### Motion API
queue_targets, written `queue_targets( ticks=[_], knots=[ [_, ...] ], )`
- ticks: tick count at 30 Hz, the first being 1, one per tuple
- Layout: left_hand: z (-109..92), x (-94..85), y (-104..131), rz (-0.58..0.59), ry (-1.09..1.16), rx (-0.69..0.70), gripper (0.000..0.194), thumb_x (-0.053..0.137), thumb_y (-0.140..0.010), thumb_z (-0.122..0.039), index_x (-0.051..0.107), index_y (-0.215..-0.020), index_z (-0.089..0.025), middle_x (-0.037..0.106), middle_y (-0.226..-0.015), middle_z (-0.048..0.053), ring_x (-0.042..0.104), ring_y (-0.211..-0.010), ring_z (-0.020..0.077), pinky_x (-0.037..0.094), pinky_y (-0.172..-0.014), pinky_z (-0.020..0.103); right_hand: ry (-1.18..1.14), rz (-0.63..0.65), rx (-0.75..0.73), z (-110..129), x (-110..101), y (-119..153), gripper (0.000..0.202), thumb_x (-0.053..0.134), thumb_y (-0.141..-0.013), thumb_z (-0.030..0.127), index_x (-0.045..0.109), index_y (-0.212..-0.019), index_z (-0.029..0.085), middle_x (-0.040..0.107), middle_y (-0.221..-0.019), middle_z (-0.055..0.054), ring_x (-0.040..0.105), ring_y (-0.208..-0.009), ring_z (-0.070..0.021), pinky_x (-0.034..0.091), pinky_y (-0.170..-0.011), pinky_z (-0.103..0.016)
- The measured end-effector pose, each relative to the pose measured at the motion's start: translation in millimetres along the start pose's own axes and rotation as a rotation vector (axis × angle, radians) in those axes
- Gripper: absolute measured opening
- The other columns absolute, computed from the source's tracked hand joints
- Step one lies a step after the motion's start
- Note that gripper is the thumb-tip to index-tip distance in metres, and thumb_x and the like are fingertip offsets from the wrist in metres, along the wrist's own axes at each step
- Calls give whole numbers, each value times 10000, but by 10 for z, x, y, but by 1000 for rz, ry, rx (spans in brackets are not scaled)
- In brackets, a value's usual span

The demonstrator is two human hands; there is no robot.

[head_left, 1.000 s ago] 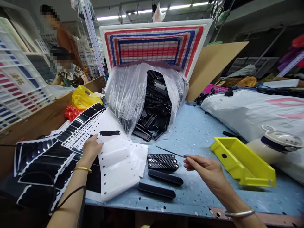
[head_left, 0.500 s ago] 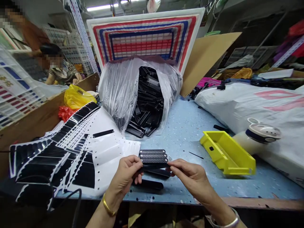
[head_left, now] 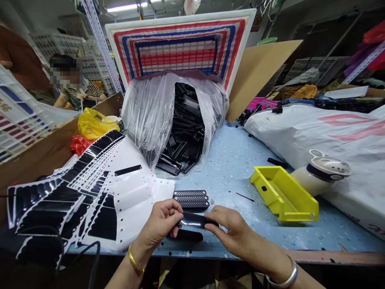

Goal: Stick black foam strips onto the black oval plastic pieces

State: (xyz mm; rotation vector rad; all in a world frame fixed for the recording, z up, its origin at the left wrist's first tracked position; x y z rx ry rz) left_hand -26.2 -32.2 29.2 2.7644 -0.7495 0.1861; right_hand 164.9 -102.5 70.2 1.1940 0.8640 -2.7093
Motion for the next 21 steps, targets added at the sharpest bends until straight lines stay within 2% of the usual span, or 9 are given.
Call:
queue_targets(
  ticks=[2,6,10,12,14,16,18,21],
  knots=[
    [-7,6,21,8,6,4,321,763,-679,-409,586,-729,-146,514,-442,-65,451,-305,55,260,-352,146,2,57,-2,25,44,71,164,549,-954,236,711,-966,213,680,-782,-50,666,-699,-171,571,-657,-268],
    [6,9,60,22,2,-6,324,750,-691,-423,576,-726,-152,516,-458,-64,442,-308,53,277,-359,153,-15,-43,21,-62,83,293,255,646,-903,337,662,-1144,257,691,-1010,-90,687,-932,-234,587,-826,-341],
    [69,30,91,31,-108,-24,282,707,-720,-417,585,-753,-165,497,-472,-66,474,-328,83,312,-365,178,-71,-10,102,-119,151,415,198,686,-855,325,679,-1045,270,701,-976,-66,690,-884,-226,593,-800,-343],
    [72,-13,127,-30,-286,67,236,679,-753,-383,633,-824,-164,562,-543,-29,541,-404,116,382,-406,208,-55,20,158,-119,119,398,136,687,-838,320,697,-958,255,707,-924,-63,686,-824,-219,590,-757,-336],
    [34,-103,201,-132,-530,253,232,684,-770,-332,679,-930,-165,649,-666,22,604,-524,149,470,-504,253,-41,60,225,-149,39,351,100,657,-849,321,714,-859,240,700,-810,-51,672,-731,-204,577,-682,-315],
    [6,-186,299,-173,-760,448,290,725,-751,-279,692,-1020,-174,705,-817,68,646,-678,191,528,-641,308,-66,66,306,-236,-65,302,153,632,-856,337,726,-801,230,698,-739,-45,662,-670,-194,553,-605,-290],
    [37,-239,373,-119,-955,548,301,737,-722,-195,688,-1019,-184,711,-894,83,647,-796,231,539,-728,353,-108,22,399,-367,-149,276,172,653,-824,365,749,-815,222,728,-755,-51,669,-654,-195,533,-547,-272],
    [166,-236,376,5,-1217,518,193,621,-728,-39,662,-844,-188,678,-844,62,613,-832,241,522,-741,370,-165,19,526,-543,-118,269,194,683,-766,370,773,-827,210,755,-749,-48,676,-639,-199,521,-530,-264]
  ],
)
Point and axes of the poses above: each hand's wrist, its own y-axis away from the middle knuckle, its own x-axis out of the palm, z = x × y, the point moved 4 cm from there along -y, towards the middle knuckle
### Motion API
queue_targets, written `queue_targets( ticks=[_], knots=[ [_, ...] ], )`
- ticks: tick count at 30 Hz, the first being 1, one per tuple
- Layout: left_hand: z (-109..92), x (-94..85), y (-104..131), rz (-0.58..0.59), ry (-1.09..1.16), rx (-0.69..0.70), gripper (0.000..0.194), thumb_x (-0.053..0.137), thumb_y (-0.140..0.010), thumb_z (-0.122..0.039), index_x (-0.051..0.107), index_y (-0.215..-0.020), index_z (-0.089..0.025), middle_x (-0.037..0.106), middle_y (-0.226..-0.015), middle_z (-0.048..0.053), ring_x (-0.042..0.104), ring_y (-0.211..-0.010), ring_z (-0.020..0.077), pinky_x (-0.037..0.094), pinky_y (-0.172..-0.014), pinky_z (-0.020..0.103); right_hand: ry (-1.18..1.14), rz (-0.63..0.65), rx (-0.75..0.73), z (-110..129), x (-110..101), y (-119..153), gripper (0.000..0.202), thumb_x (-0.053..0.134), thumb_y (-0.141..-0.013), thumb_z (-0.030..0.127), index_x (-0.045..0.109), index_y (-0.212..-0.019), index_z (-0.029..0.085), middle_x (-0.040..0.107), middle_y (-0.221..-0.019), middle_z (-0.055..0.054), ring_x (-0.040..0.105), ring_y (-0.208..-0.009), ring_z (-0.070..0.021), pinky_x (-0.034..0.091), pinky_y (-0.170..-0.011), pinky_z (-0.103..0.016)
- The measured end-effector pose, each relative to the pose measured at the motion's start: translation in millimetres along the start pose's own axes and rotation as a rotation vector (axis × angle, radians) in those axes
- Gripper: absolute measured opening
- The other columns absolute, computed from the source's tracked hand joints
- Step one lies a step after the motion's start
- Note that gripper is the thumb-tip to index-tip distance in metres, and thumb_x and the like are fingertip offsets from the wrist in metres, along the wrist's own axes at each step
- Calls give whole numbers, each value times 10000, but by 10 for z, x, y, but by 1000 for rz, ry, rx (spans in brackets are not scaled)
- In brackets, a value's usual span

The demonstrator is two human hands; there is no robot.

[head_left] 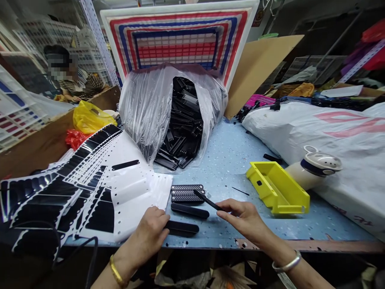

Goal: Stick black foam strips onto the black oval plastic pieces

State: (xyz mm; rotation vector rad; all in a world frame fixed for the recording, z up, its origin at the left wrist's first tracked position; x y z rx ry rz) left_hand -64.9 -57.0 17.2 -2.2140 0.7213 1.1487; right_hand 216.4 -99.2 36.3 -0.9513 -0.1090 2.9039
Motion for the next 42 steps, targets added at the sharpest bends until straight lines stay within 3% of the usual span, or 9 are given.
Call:
queue_targets(
  ticks=[3,8,13,18,24,29,36,39,42],
  knots=[
    [-41,172,-71,78,-95,33,210,524,-761,10,598,-722,-182,646,-784,51,586,-796,228,497,-726,362,-46,79,61,-55,169,-74,190,664,-757,349,781,-804,206,758,-713,-34,668,-621,-195,517,-547,-265],
    [-138,328,-244,-37,-198,67,157,569,-760,-56,642,-814,-184,635,-808,71,568,-777,246,455,-714,391,-67,100,49,-29,390,-183,196,644,-735,328,775,-768,185,745,-678,-25,650,-612,-186,496,-559,-263],
    [-61,257,-308,-25,-258,-56,280,736,-744,-246,665,-1011,-199,630,-856,80,575,-817,283,445,-742,414,-88,144,66,-67,437,-217,197,631,-742,326,768,-752,184,732,-659,-13,637,-614,-178,480,-556,-254],
    [-54,221,-343,70,-237,-51,230,797,-720,-295,653,-867,-191,633,-902,79,586,-849,271,451,-757,389,-83,195,81,-54,468,-161,166,639,-728,313,751,-715,191,717,-643,-10,627,-613,-181,472,-555,-260],
    [-21,250,-263,13,-181,-42,263,810,-701,-328,600,-774,-187,615,-813,52,573,-783,249,441,-682,354,-76,261,93,-21,449,-119,145,648,-735,310,741,-705,203,715,-661,-17,644,-654,-195,491,-579,-263],
    [59,266,-277,-20,-111,-35,516,831,-673,-392,617,-1092,-179,644,-913,76,594,-847,275,469,-757,400,-118,244,120,-75,464,-202,192,635,-748,338,753,-739,185,713,-658,-20,632,-626,-186,491,-567,-265],
    [-1,220,-332,116,-84,-66,366,856,-648,-402,605,-793,-179,644,-863,58,587,-813,253,472,-717,364,-130,271,125,-106,545,-158,189,625,-755,335,737,-706,191,692,-630,-14,621,-603,-185,487,-535,-260],
    [52,220,-302,13,18,-34,421,845,-648,-462,620,-851,-170,669,-848,75,610,-801,261,495,-701,367,-55,176,31,-95,376,-196,177,640,-785,344,748,-759,207,723,-690,-23,653,-644,-196,517,-601,-281],
    [206,228,-309,-210,99,-43,261,707,-810,-323,631,-992,-153,702,-902,106,650,-830,246,522,-745,360,38,59,-84,-123,203,-301,174,643,-798,354,751,-815,217,741,-755,-40,675,-691,-206,523,-662,-302]
  ],
)
Point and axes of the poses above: each hand's wrist, its own y-axis away from the middle knuckle, its own x-axis out of the palm, z = x × y, the point moved 4 cm from there along -y, towards the middle knuckle
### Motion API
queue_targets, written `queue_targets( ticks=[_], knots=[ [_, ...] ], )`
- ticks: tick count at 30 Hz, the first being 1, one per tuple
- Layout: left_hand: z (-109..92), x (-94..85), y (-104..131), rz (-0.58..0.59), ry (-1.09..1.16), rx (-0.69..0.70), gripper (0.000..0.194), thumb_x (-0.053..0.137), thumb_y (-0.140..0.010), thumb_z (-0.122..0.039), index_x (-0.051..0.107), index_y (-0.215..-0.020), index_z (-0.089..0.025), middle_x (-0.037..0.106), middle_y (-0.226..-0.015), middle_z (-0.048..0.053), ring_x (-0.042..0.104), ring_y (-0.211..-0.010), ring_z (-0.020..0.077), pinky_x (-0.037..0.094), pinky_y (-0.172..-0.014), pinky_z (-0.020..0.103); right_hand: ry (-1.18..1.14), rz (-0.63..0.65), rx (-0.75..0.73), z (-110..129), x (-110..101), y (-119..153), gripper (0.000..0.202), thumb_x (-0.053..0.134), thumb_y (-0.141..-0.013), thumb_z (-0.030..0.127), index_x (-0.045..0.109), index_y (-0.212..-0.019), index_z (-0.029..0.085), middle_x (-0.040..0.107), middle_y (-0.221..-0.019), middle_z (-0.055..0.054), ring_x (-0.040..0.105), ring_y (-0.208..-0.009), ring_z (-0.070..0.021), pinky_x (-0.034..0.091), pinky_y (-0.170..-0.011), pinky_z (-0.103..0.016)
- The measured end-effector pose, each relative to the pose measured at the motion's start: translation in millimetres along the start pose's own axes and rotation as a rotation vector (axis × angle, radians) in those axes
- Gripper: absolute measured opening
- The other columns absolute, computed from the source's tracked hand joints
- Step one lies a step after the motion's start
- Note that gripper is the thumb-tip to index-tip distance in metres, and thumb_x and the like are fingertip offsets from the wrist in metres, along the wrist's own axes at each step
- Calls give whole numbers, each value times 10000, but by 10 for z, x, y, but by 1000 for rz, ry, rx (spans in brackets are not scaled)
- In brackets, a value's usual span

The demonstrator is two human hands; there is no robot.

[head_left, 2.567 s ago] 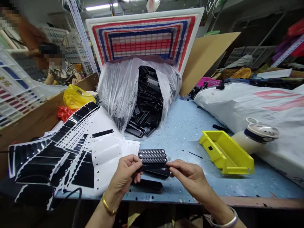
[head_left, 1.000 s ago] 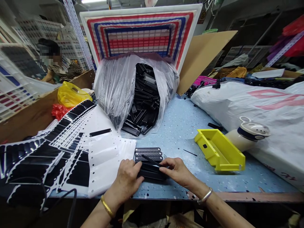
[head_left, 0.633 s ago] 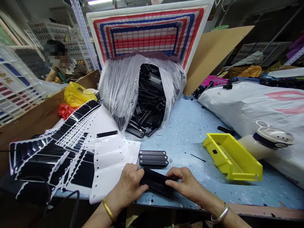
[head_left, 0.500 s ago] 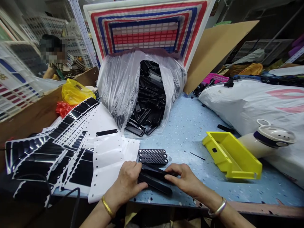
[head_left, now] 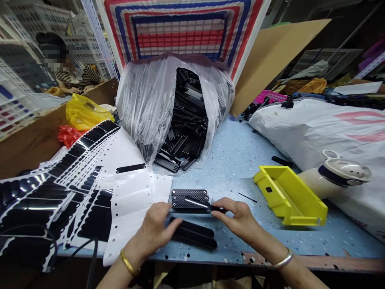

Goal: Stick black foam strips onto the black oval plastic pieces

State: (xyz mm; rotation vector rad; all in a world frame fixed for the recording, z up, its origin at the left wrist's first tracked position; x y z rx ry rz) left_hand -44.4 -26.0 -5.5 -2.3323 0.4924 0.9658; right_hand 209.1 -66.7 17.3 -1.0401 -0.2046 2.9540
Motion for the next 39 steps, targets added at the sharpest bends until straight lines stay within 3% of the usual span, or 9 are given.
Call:
queue_targets(
  ticks=[3,7,11,22,39],
  knots=[
    [136,53,-75,-70,-7,-39,173,640,-823,-230,654,-976,-149,704,-825,93,657,-738,219,527,-701,336,65,-8,-34,-81,-13,-105,166,622,-802,341,734,-793,220,726,-730,-41,668,-672,-202,511,-628,-295],
    [180,104,-195,2,55,-145,140,664,-780,-229,698,-886,-144,681,-698,55,608,-591,179,493,-594,287,127,38,-36,-134,102,-159,138,601,-801,294,704,-761,211,706,-714,-42,657,-663,-197,509,-622,-292],
    [160,102,-214,84,200,-277,133,667,-739,-200,723,-843,-140,677,-665,39,597,-573,159,454,-555,248,178,121,-71,-100,151,-72,110,605,-807,253,688,-754,203,685,-698,-33,649,-638,-186,505,-585,-276],
    [195,102,-129,158,390,-455,349,606,-721,-211,758,-1018,-107,641,-610,13,562,-540,142,440,-557,242,253,48,-351,99,190,-47,152,566,-861,166,700,-929,186,742,-832,-74,712,-726,-196,582,-653,-280],
    [280,138,-178,149,536,-466,264,641,-684,-196,789,-893,-134,657,-602,13,559,-543,124,444,-540,217,347,70,-396,163,276,-26,139,566,-867,129,688,-921,166,739,-827,-93,705,-703,-208,591,-643,-303]
  ],
)
Point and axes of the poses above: each hand's wrist, its own y-axis away from the middle knuckle, its own x-axis out of the palm, z = x × y, the point moved 4 cm from there along -y, towards the middle knuckle
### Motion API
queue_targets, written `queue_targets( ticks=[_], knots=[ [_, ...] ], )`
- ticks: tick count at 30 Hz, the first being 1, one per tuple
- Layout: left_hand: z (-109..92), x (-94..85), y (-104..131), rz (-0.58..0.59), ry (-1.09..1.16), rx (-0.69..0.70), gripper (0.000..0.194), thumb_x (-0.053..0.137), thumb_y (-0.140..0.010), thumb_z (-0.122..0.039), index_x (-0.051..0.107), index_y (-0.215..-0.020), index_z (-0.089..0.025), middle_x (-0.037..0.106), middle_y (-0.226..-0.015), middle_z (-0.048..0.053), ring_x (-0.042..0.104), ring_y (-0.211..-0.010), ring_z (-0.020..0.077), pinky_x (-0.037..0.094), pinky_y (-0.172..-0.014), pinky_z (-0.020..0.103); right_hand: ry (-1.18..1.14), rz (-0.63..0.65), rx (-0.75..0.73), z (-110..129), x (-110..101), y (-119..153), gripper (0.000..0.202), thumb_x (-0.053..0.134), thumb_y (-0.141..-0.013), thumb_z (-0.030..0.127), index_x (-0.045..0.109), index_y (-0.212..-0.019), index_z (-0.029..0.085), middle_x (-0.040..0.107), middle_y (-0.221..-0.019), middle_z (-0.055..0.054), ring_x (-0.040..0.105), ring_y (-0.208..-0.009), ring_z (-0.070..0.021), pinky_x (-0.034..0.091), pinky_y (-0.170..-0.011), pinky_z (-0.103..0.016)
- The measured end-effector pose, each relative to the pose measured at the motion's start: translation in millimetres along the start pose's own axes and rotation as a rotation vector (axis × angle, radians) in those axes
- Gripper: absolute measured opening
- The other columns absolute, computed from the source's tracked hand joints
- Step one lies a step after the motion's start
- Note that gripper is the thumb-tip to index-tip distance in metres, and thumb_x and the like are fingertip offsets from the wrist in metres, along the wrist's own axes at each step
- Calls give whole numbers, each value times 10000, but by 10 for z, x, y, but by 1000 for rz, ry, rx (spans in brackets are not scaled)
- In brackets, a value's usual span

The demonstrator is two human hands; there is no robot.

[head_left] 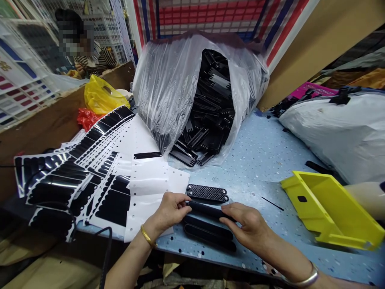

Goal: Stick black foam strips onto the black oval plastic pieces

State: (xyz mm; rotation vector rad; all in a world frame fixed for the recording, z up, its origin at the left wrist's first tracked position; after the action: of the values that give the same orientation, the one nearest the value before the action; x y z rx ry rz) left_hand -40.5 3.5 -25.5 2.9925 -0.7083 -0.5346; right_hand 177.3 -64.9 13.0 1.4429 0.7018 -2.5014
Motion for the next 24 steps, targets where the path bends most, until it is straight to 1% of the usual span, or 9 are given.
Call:
queue_targets(
  ticks=[5,14,19,24],
  knots=[
    [-6,-7,1,-1,-2,4,256,658,-690,-205,790,-896,-130,667,-613,19,572,-552,127,449,-540,217,5,8,22,22,-4,-20,125,567,-855,123,679,-876,174,723,-806,-89,687,-684,-210,574,-621,-304],
    [24,1,-4,-9,-9,16,248,667,-689,-211,790,-889,-132,670,-613,19,576,-551,126,459,-557,221,33,52,77,16,47,-15,117,590,-829,110,653,-770,187,702,-807,-84,658,-695,-216,551,-637,-323],
    [12,-6,-10,3,-16,9,241,661,-690,-210,790,-886,-153,675,-615,11,578,-558,129,463,-558,220,49,77,72,25,60,-28,145,592,-819,93,635,-722,192,692,-783,-79,648,-687,-213,536,-633,-316],
    [-11,-16,0,7,-21,-4,252,664,-689,-215,790,-895,-145,674,-617,12,579,-559,131,462,-558,221,61,115,74,12,78,-42,157,571,-827,102,631,-718,198,692,-785,-78,641,-690,-206,525,-642,-310]
  ],
)
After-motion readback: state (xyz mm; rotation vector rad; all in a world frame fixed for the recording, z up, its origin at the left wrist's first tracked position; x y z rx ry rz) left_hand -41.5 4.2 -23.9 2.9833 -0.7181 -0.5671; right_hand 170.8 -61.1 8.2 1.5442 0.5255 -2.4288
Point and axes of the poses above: each hand's wrist, its own y-axis away from the middle knuckle, its own x-axis out of the palm, z = x × y, the point moved 4 cm from there along -y, towards the middle knuckle
